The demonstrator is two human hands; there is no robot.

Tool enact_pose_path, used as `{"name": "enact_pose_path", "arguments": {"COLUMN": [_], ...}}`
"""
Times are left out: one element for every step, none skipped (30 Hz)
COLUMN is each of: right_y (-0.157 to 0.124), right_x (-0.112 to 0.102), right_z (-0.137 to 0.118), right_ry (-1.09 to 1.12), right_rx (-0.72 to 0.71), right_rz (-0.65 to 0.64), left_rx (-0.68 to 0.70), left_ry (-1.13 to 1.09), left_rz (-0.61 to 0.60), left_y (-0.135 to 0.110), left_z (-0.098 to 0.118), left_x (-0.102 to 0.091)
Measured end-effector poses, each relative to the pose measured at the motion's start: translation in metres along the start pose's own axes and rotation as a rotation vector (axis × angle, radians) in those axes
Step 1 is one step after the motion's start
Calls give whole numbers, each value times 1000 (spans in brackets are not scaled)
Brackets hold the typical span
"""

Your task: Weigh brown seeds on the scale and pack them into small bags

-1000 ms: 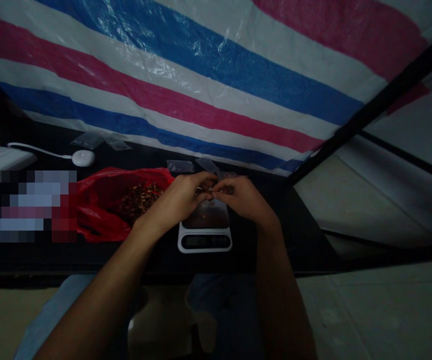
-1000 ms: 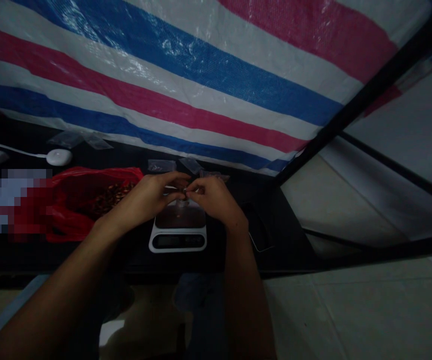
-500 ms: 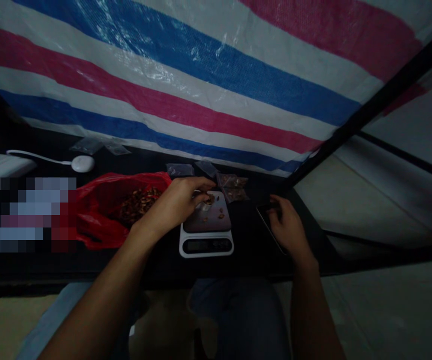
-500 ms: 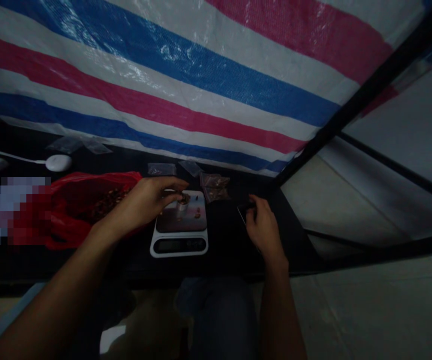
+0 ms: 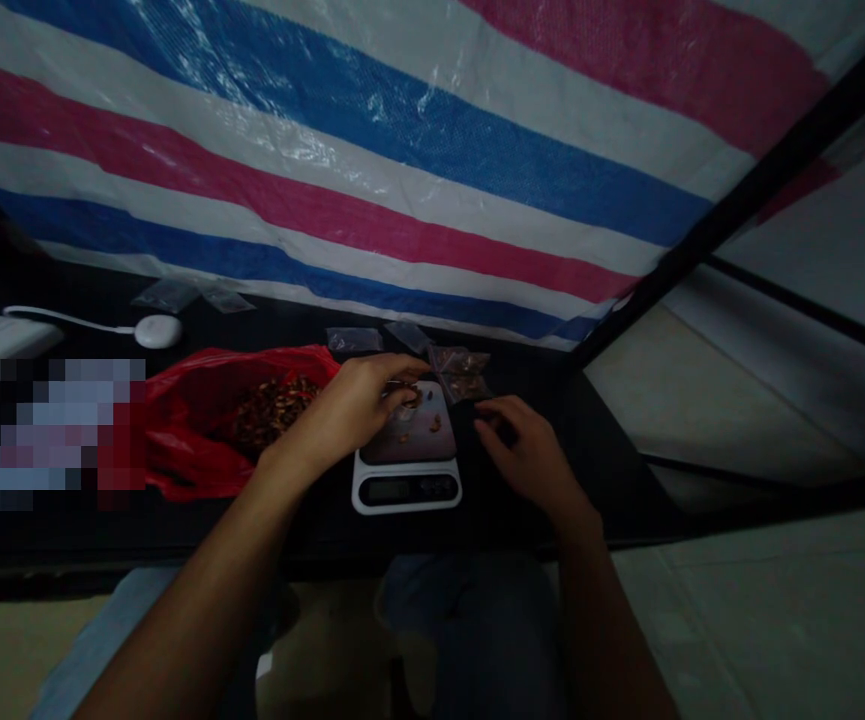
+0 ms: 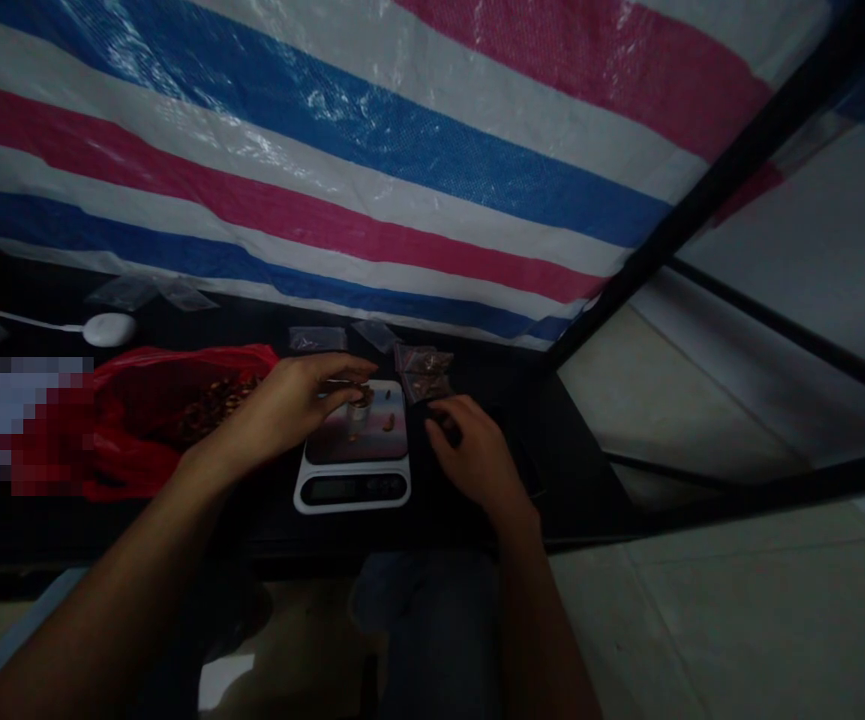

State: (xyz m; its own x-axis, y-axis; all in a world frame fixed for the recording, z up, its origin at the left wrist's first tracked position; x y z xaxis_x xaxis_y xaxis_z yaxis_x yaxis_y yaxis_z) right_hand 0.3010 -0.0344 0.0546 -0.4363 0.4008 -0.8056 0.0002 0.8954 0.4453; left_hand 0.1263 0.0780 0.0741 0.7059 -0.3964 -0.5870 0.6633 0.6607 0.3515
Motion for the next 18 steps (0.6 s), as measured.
{"name": "enact_pose_path", "arguments": {"right_y": [8,15,21,26,30,33,35,37,38,38,38,39,39,40,42,44,46,49], "right_x": [10,19,27,33,38,42,44,45,45,43,41,39,35,31,27,24,22,20], "right_z": [-12,-22,-30,-36,-39,-41,-43,-43,-43,-43,-43,-43,-43,-43,-44,-45,-46,-48], "right_ry": [40,46,35,18,-2,-18,-27,-28,-23,-14,-1,13,27,41,57,77,98,120], "right_rx": [-39,-77,-101,-120,-133,-140,-143,-142,-139,-133,-127,-120,-112,-102,-94,-90,-90,-92], "right_rz": [-61,-114,-166,-210,-246,-271,-284,-287,-279,-262,-238,-204,-162,-116,-70,-32,-1,21], "left_rx": [1,1,1,2,4,5,7,10,16,22,29,35,42,48,54,61,68,75], "left_ry": [-1,-3,-8,-14,-18,-15,-5,9,24,37,45,46,43,39,35,32,30,28], "left_rz": [2,2,1,-1,-3,-5,-3,1,6,10,15,18,22,24,26,28,28,28], "left_y": [0,0,1,1,1,0,0,0,0,0,0,-1,-1,-1,-1,-1,-1,-1], "left_z": [-1,-1,-2,-1,-1,0,1,1,2,3,3,3,2,2,2,2,3,4], "left_x": [1,1,2,2,2,2,2,1,0,-1,-1,-2,-2,-2,-1,-1,0,0]}}
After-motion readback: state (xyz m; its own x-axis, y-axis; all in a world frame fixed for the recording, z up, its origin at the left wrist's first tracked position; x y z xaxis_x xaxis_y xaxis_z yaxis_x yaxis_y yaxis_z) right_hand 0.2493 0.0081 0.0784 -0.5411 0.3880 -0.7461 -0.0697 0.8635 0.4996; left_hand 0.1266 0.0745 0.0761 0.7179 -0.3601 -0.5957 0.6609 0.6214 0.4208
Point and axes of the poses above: each hand's wrist, its own y-axis towards the middle knuckle, its own x-axis out of the palm, z = x × y, the point moved 9 cm from there along y, towards the middle knuckle, and after that the axes turned 7 degrees about -x, right-handed, at the moved point
